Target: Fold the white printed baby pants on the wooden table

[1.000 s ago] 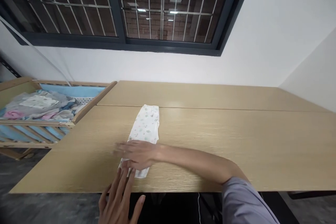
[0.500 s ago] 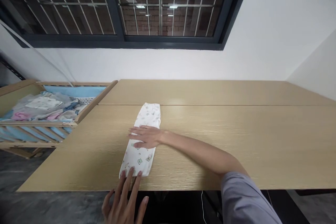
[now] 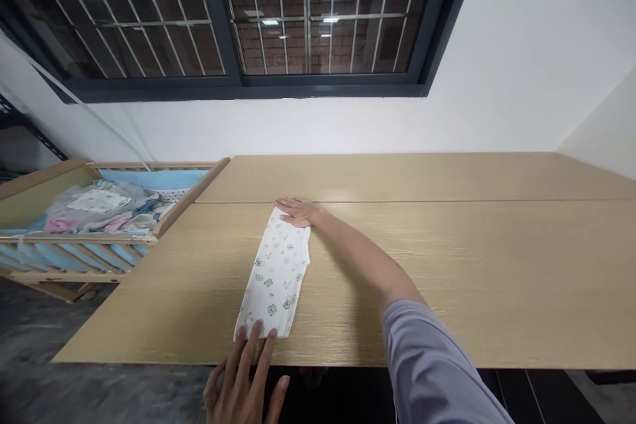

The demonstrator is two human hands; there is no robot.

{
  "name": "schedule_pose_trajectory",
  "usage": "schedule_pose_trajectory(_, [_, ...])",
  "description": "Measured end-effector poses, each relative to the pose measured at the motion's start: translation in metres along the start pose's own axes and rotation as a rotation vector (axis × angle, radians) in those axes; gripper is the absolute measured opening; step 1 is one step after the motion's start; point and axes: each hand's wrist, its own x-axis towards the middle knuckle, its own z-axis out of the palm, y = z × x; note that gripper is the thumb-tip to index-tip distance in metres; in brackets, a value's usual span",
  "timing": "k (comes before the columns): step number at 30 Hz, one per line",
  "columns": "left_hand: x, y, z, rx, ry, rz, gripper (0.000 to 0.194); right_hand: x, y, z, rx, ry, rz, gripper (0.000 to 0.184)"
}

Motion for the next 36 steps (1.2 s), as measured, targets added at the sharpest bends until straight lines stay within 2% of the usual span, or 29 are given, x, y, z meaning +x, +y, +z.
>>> schedule_pose_trajectory(3, [0.002,-0.003,-0.001,-0.047,-0.021,-0.020,0.049,-0.004,-0.007,-0.001,-0.025,0.041,-0.024,0.064])
schedule_pose_trajectory(5, [0.005,-0.009,-0.003,-0.119,-0.056,-0.050,0.046,-0.013,-0.022,-0.004,-0.036,0.112,-0.040,0.065])
schedule_pose_trajectory(8, [0.013,-0.029,-0.004,-0.232,-0.101,-0.150,0.037,-0.040,-0.062,-0.014,-0.026,0.247,-0.078,0.059])
schedule_pose_trajectory(10, [0.020,-0.045,-0.004,-0.291,-0.080,-0.187,0.031,-0.066,-0.097,-0.022,0.017,0.253,-0.150,0.047])
schedule_pose_trajectory(14, [0.032,-0.070,-0.001,-0.387,-0.010,-0.053,0.025,-0.125,-0.161,-0.031,0.134,0.084,-0.370,0.034])
schedule_pose_trajectory(16, [0.034,-0.074,0.001,-0.387,-0.017,0.034,0.027,-0.154,-0.183,-0.027,0.117,0.073,-0.428,0.033])
schedule_pose_trajectory(18, [0.034,-0.074,0.002,-0.373,-0.032,0.119,0.031,-0.179,-0.199,-0.019,0.092,0.095,-0.407,0.035])
schedule_pose_trajectory(22, [0.030,-0.071,0.000,-0.370,-0.040,0.234,0.033,-0.221,-0.222,0.006,0.033,0.181,-0.264,0.045])
schedule_pose_trajectory(24, [0.027,-0.071,-0.004,-0.405,-0.062,0.272,0.030,-0.236,-0.231,0.019,0.003,0.225,-0.213,0.038])
schedule_pose_trajectory(26, [0.024,-0.070,-0.010,-0.478,-0.097,0.321,0.037,-0.247,-0.241,0.028,-0.003,0.256,-0.185,0.029])
schedule_pose_trajectory(28, [0.021,-0.068,-0.015,-0.576,-0.116,0.332,0.044,-0.256,-0.249,0.031,0.017,0.275,-0.170,0.030])
schedule_pose_trajectory(32, [0.028,-0.061,-0.021,-0.718,-0.058,0.185,0.044,-0.261,-0.255,0.014,0.119,0.301,-0.143,0.028])
schedule_pose_trajectory(34, [0.045,-0.058,-0.023,-0.731,0.017,0.097,0.040,-0.257,-0.251,-0.005,0.214,0.336,-0.094,0.025])
schedule_pose_trajectory(36, [0.073,-0.057,-0.026,-0.738,0.105,0.017,0.031,-0.245,-0.241,-0.027,0.329,0.391,-0.023,0.024])
